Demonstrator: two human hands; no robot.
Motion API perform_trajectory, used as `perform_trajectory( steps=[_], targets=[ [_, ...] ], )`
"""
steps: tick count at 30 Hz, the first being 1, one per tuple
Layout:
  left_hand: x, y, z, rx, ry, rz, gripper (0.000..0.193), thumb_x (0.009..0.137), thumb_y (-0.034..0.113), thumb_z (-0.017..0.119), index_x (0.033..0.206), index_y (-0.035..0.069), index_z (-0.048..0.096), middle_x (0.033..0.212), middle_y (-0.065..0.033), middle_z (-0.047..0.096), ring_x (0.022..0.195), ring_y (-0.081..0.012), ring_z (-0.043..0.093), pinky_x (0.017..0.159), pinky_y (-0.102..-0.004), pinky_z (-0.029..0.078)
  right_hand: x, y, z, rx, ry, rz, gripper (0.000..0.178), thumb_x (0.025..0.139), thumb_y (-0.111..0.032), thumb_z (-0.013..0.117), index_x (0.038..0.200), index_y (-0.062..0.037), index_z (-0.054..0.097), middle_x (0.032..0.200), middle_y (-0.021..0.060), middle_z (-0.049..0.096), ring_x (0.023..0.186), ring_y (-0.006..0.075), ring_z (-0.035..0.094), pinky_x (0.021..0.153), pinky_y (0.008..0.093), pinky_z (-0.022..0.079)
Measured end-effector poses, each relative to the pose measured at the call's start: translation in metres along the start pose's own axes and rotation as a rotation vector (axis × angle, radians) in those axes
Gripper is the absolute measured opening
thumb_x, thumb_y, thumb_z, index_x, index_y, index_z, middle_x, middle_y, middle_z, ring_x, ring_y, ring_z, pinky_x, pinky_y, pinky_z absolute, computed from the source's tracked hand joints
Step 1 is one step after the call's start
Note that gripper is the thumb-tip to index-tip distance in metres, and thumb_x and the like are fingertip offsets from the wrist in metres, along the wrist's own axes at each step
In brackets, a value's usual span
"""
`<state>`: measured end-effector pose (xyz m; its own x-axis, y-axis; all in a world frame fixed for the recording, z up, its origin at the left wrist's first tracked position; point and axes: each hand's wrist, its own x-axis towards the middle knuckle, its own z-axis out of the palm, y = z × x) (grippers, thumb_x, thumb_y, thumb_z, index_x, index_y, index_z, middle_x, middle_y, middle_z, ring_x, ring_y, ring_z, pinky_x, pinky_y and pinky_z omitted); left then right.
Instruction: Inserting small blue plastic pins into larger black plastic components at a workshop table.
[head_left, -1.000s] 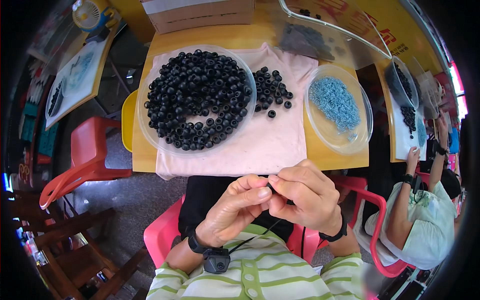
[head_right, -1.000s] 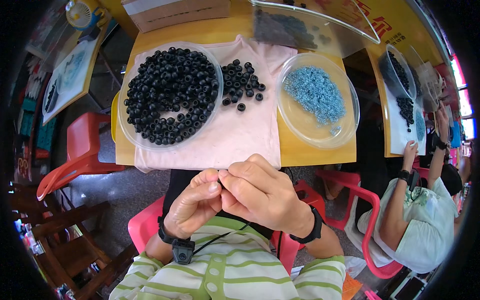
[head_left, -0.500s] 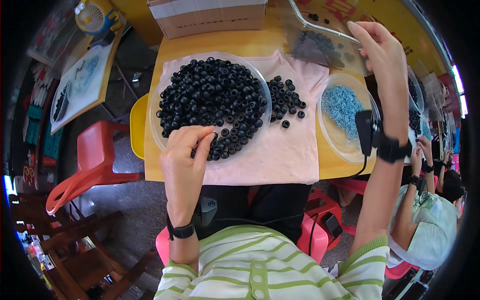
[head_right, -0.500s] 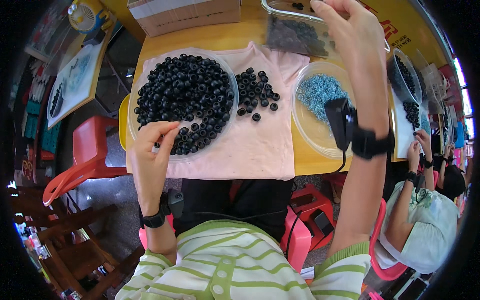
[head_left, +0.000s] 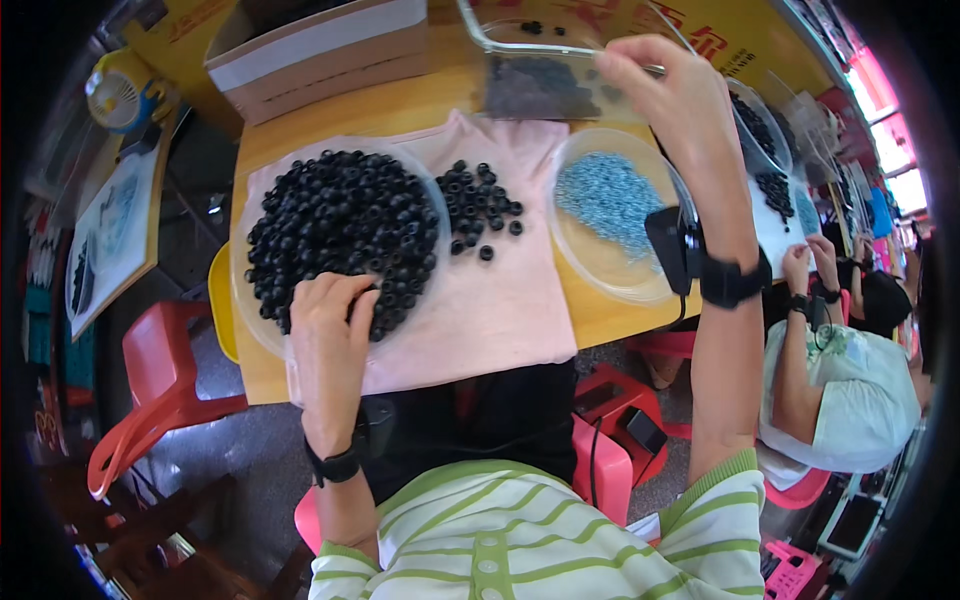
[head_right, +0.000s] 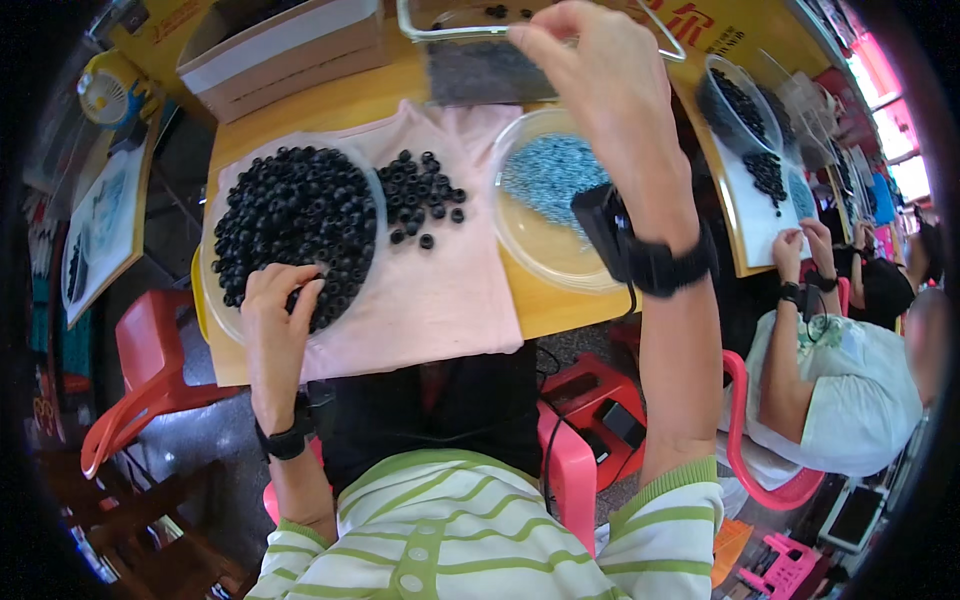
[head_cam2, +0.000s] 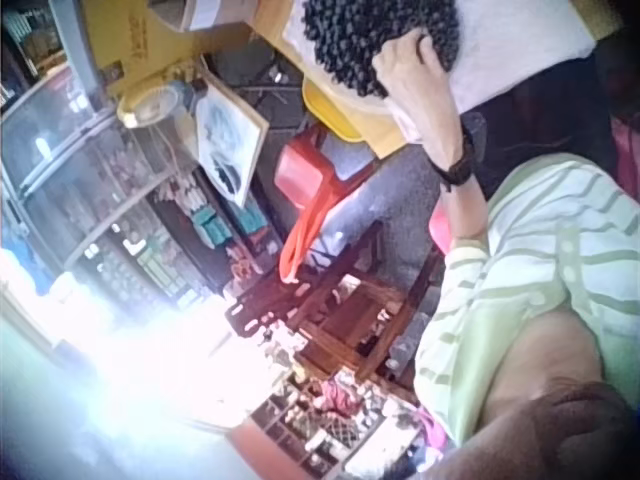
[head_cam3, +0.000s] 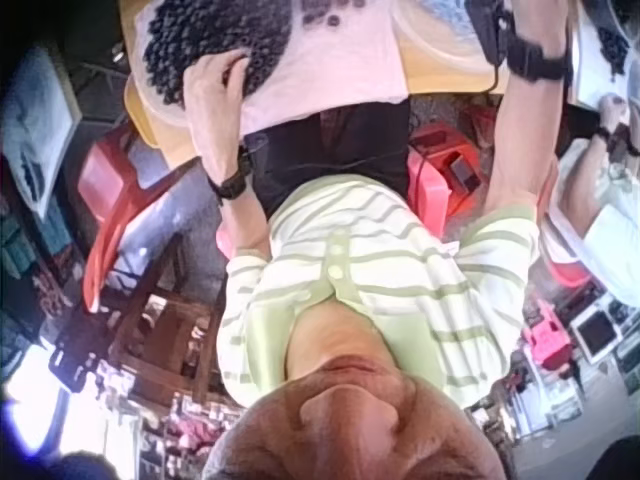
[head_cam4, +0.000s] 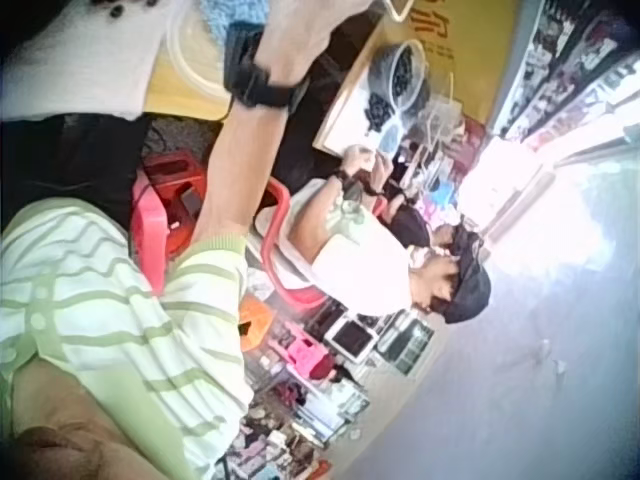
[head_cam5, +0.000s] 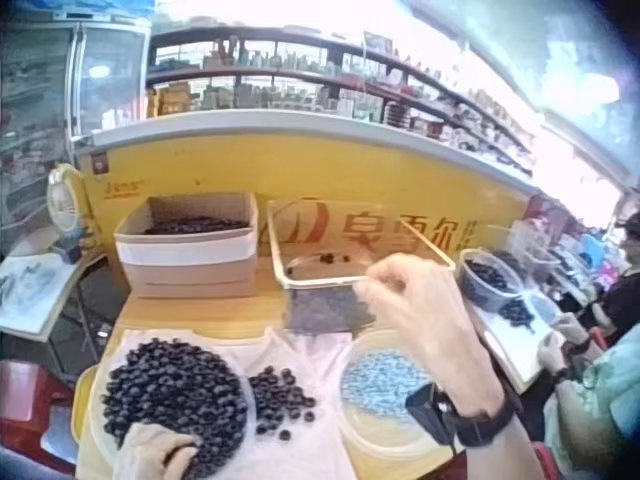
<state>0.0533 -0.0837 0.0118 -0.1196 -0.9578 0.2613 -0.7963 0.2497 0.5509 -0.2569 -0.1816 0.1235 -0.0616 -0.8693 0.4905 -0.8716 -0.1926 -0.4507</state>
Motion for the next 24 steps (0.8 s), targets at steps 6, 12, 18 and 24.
perform_trajectory(
  steps=[6,12,18,24],
  targets=[
    [-0.001,0.001,0.001,0.022,-0.042,0.026,0.016,0.085,0.001,0.064,0.100,0.000,0.070,0.094,-0.0130,0.063,0.092,-0.0320,0.057,0.084,-0.0399,0.046,-0.084,0.029,-0.034,0.077,-0.354,0.005,0.009,0.083,-0.011,0.069,0.089,-0.0051,0.070,0.084,0.0137,0.067,0.072,0.0289,0.066,0.066,0.0350,0.050],
    [0.002,0.002,0.000,0.032,-0.089,0.028,0.018,0.083,-0.002,0.064,0.100,0.001,0.068,0.093,-0.0122,0.062,0.093,-0.0307,0.057,0.084,-0.0396,0.045,-0.136,0.069,-0.030,-0.158,-0.412,-0.102,0.005,0.084,-0.011,0.067,0.088,-0.0091,0.067,0.083,0.0094,0.061,0.084,0.0294,0.065,0.071,0.0397,0.053],
    [0.001,-0.002,-0.003,0.044,-0.078,-0.002,0.013,0.081,0.000,0.066,0.094,0.002,0.064,0.094,-0.0112,0.063,0.096,-0.0301,0.056,0.087,-0.0401,0.045,-0.144,0.077,-0.017,-0.206,-0.406,-0.218,0.004,0.081,-0.010,0.065,0.085,-0.0071,0.065,0.084,0.0070,0.061,0.088,0.0282,0.063,0.074,0.0395,0.052],
    [0.002,-0.002,-0.007,0.018,-0.040,0.008,0.011,0.080,0.003,0.069,0.090,0.002,0.066,0.091,-0.0113,0.066,0.093,-0.0289,0.059,0.082,-0.0388,0.046,-0.135,0.069,-0.015,-0.087,-0.341,-0.137,0.007,0.079,-0.004,0.065,0.085,-0.0037,0.061,0.084,0.0097,0.061,0.083,0.0283,0.065,0.071,0.0387,0.052]
  ],
)
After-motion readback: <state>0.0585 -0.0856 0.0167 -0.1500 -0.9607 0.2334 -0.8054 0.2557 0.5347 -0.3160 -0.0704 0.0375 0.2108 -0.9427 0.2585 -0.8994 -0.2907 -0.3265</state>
